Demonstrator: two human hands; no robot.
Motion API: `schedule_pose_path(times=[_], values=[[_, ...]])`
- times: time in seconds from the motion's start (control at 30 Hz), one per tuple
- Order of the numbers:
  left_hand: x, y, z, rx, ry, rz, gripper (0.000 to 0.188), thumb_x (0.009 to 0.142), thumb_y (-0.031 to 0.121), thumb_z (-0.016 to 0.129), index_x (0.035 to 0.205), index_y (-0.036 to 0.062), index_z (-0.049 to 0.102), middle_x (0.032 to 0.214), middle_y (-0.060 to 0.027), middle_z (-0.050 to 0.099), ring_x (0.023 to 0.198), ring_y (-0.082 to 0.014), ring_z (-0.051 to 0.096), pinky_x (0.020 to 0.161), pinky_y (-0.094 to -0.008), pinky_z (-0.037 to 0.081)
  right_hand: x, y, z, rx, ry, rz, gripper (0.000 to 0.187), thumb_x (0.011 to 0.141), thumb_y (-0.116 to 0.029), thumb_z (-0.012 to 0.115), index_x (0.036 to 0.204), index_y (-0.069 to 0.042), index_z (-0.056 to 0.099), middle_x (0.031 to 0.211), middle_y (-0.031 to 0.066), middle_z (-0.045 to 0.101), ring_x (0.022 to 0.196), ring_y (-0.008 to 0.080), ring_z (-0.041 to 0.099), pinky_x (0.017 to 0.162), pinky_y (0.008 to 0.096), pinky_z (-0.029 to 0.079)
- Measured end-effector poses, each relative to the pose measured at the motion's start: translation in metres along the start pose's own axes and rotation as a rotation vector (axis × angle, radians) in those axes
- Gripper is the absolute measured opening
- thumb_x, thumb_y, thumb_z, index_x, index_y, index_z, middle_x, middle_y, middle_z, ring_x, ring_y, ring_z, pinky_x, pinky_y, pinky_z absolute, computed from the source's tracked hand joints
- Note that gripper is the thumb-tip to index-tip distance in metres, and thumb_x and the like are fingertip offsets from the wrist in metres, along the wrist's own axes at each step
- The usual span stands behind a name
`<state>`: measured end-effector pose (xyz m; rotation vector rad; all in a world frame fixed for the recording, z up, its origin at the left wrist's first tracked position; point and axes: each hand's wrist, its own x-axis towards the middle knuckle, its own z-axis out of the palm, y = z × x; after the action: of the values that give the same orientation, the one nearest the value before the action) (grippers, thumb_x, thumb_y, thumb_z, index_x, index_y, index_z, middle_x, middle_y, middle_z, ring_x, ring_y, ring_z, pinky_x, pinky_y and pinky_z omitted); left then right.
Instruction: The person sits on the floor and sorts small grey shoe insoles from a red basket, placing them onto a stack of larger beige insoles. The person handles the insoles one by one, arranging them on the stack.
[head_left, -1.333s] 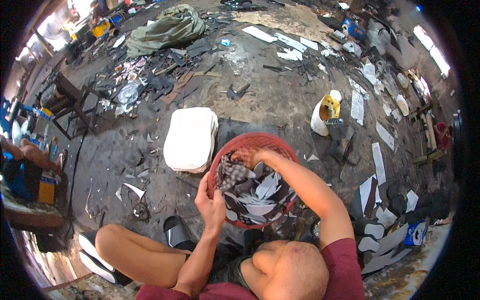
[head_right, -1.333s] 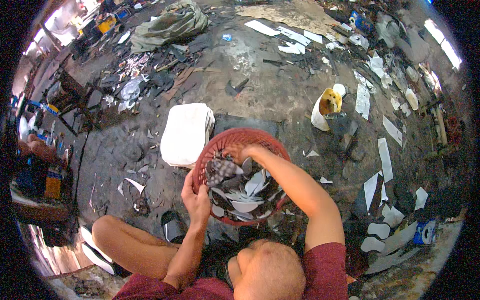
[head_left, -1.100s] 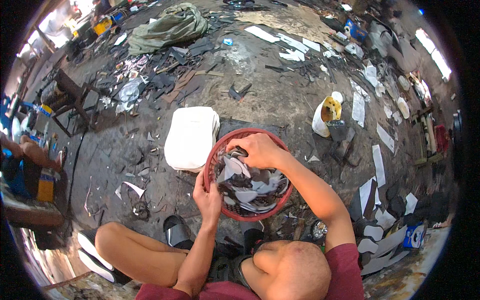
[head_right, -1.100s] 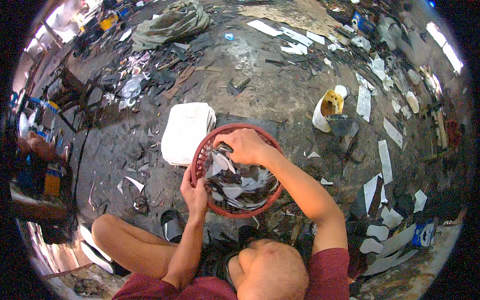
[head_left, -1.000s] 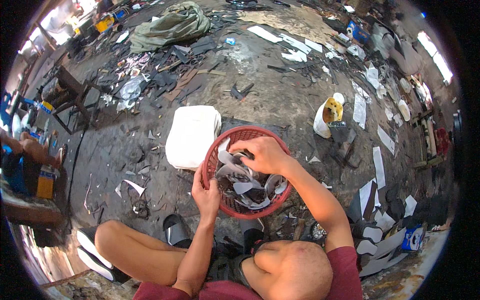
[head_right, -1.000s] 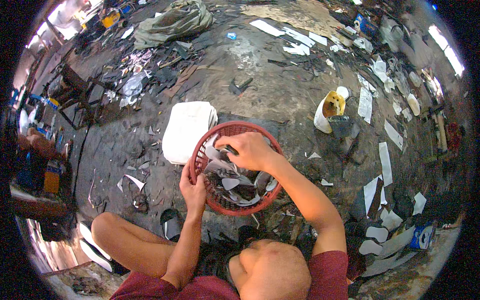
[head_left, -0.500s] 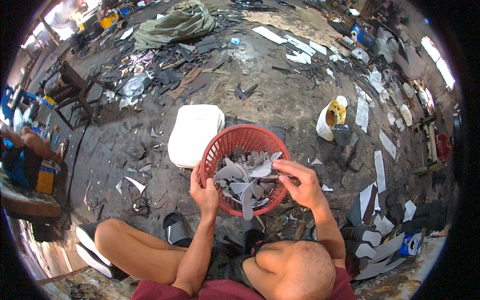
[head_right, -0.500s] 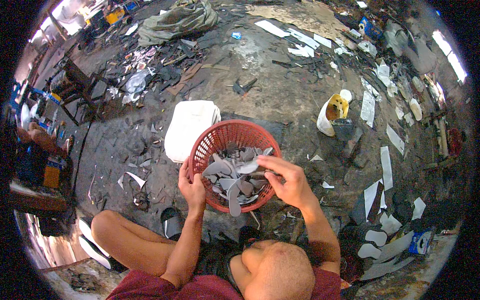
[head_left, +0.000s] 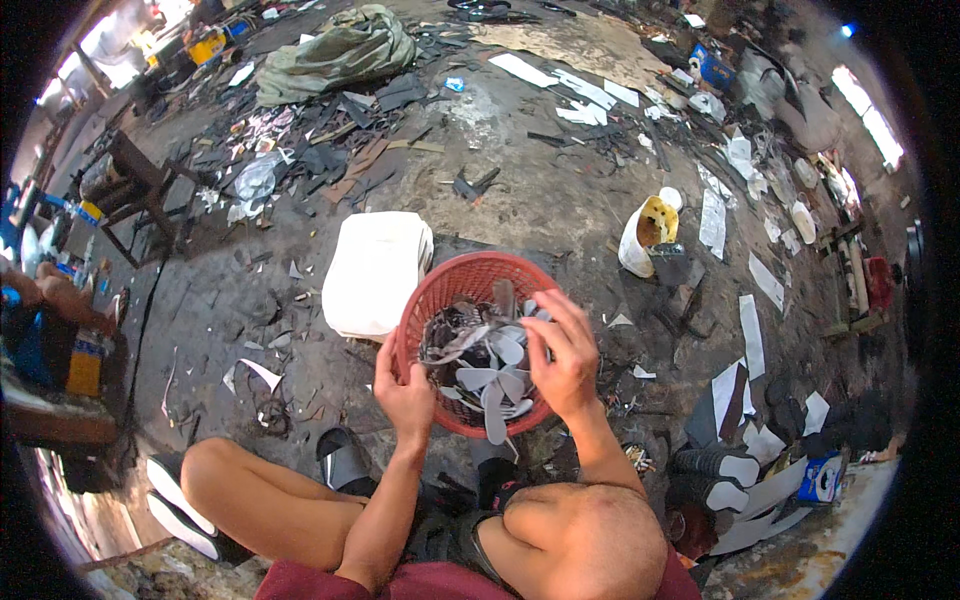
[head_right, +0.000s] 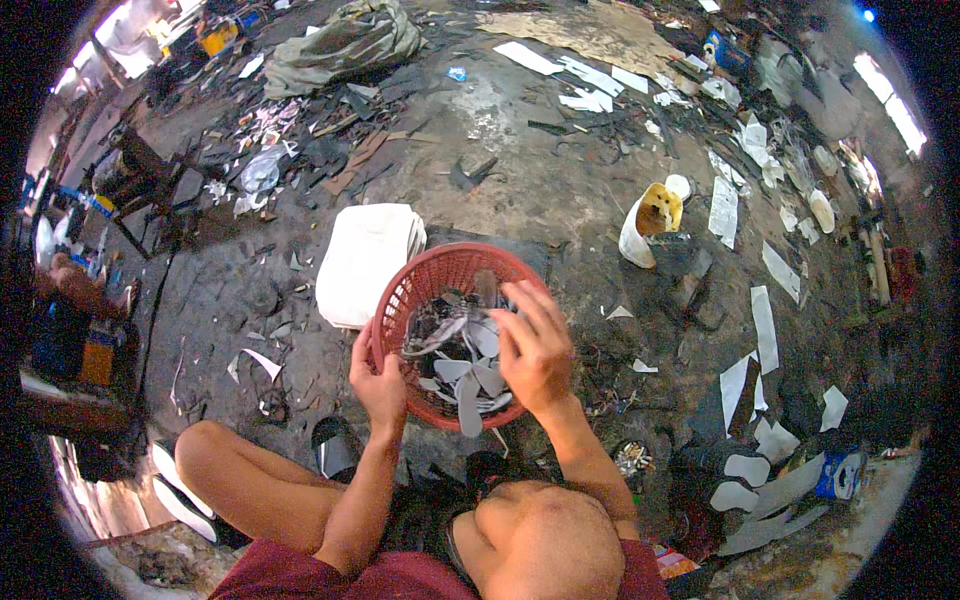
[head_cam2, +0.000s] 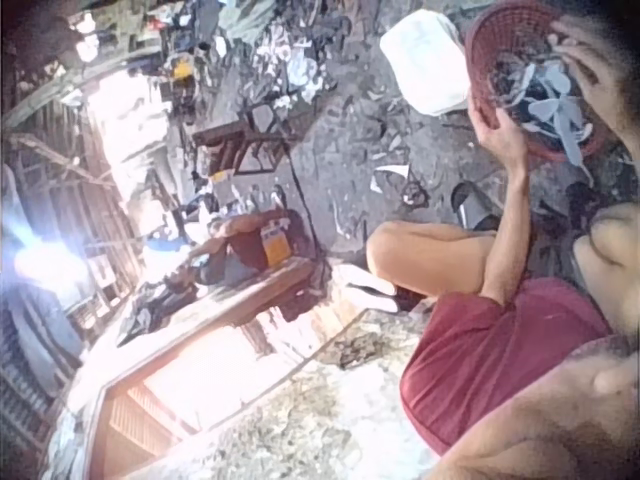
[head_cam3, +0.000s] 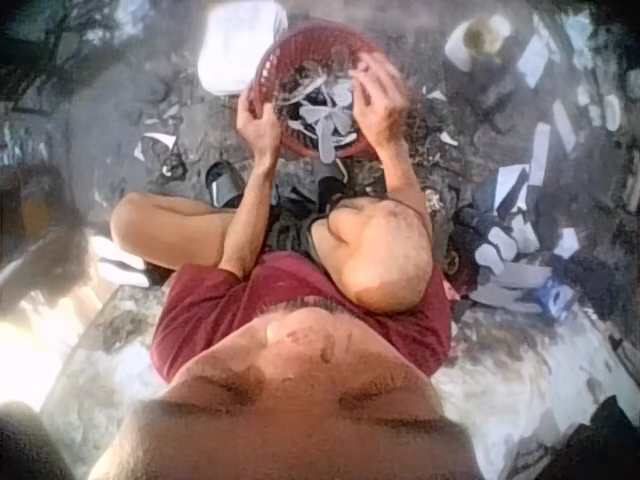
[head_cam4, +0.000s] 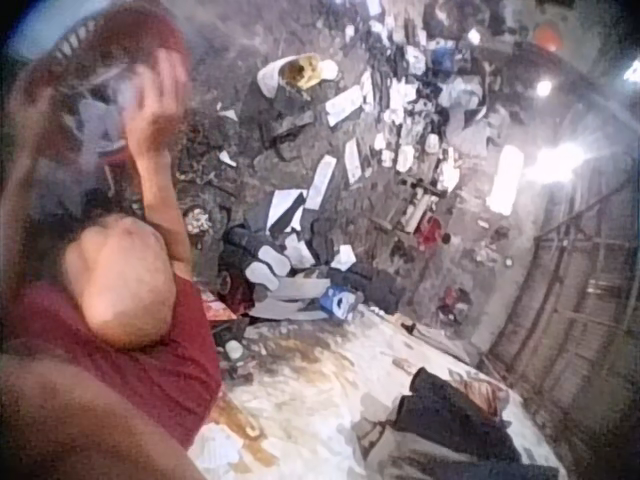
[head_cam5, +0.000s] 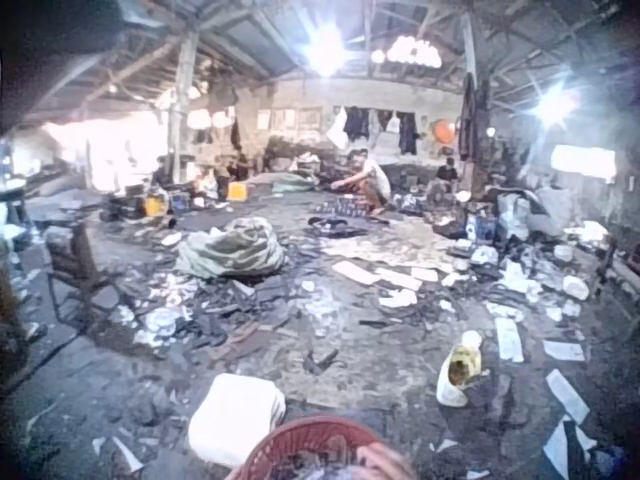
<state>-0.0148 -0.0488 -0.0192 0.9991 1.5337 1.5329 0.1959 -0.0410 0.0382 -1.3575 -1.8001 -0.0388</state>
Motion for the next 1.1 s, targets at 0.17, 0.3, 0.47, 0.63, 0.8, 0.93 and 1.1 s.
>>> schedule_pose_path(times=[0.17,0.3,0.47,0.63,0.8,0.93,1.1], values=[[-0.024,0.009,0.009,-0.032,-0.032,0.055,0.057,0.088,-0.013,0.049,0.144,-0.0046,0.054,0.132,-0.0143,0.065,0.111,-0.0178,0.067,0.089,-0.0276,0.055,0.015,0.03,0.056,0.109,-0.781,0.082,0.033,0.086,0.0,0.058,0.116,-0.001,0.072,0.124,0.0218,0.069,0.118,0.0372,0.065,0.102,0.045,0.053],[-0.029,0.009,0.01,-0.027,-0.02,0.077,0.058,0.088,-0.013,0.049,0.145,-0.0038,0.054,0.133,-0.0142,0.066,0.108,-0.0168,0.067,0.089,-0.0268,0.054,0.012,0.077,0.104,-0.418,-1.305,0.115,0.061,0.083,-0.015,0.061,0.142,-0.002,0.056,0.125,0.0222,0.07,0.11,0.0374,0.071,0.096,0.0486,0.057],[-0.024,0.006,0.006,-0.01,-0.02,0.079,0.057,0.088,-0.013,0.05,0.144,-0.0035,0.055,0.132,-0.0135,0.066,0.107,-0.0157,0.067,0.088,-0.0268,0.054,-0.002,0.092,0.123,-0.31,-1.583,0.093,0.079,0.088,-0.025,0.055,0.161,-0.007,0.03,0.147,0.0179,0.058,0.132,0.0308,0.059,0.11,0.0436,0.047],[-0.022,0.004,0.007,-0.063,-0.014,0.049,0.056,0.089,-0.012,0.05,0.143,-0.004,0.055,0.132,-0.0131,0.066,0.108,-0.0168,0.067,0.09,-0.0271,0.054,0.012,0.069,0.091,-0.269,-1.21,0.172,0.056,0.093,-0.02,0.059,0.148,-0.017,0.056,0.132,0.0171,0.067,0.129,0.0316,0.061,0.104,0.0449,0.051],[-0.012,0.002,0.004,-0.107,-0.012,-0.075,0.056,0.087,-0.014,0.048,0.143,-0.0059,0.055,0.134,-0.0138,0.065,0.114,-0.0178,0.066,0.093,-0.0281,0.053,0.013,0.028,0.039,0.18,-0.839,0.16,0.036,0.097,-0.032,0.063,0.128,-0.015,0.071,0.125,0.018,0.07,0.12,0.0375,0.065,0.102,0.0446,0.053],[0.001,-0.002,0.0,-0.22,-0.025,-0.2,0.058,0.086,-0.015,0.048,0.143,-0.0065,0.055,0.134,-0.0137,0.064,0.115,-0.0175,0.065,0.094,-0.0282,0.052,0.004,0.012,0.028,0.149,-1.059,-0.188,0.058,0.083,-0.051,0.076,0.135,-0.025,0.067,0.159,0.0134,0.046,0.142,0.0436,0.047,0.112,0.0521,0.045],[0.008,-0.01,0.0,-0.198,0.007,-0.061,0.06,0.085,-0.014,0.051,0.144,-0.0034,0.056,0.124,-0.0102,0.069,0.091,-0.0117,0.067,0.073,-0.0249,0.054,0.037,0.029,0.053,-0.084,-0.851,-0.018,0.038,0.074,-0.03,0.079,0.109,-0.018,0.072,0.106,0.0083,0.07,0.098,0.0334,0.071,0.086,0.0465,0.058]])
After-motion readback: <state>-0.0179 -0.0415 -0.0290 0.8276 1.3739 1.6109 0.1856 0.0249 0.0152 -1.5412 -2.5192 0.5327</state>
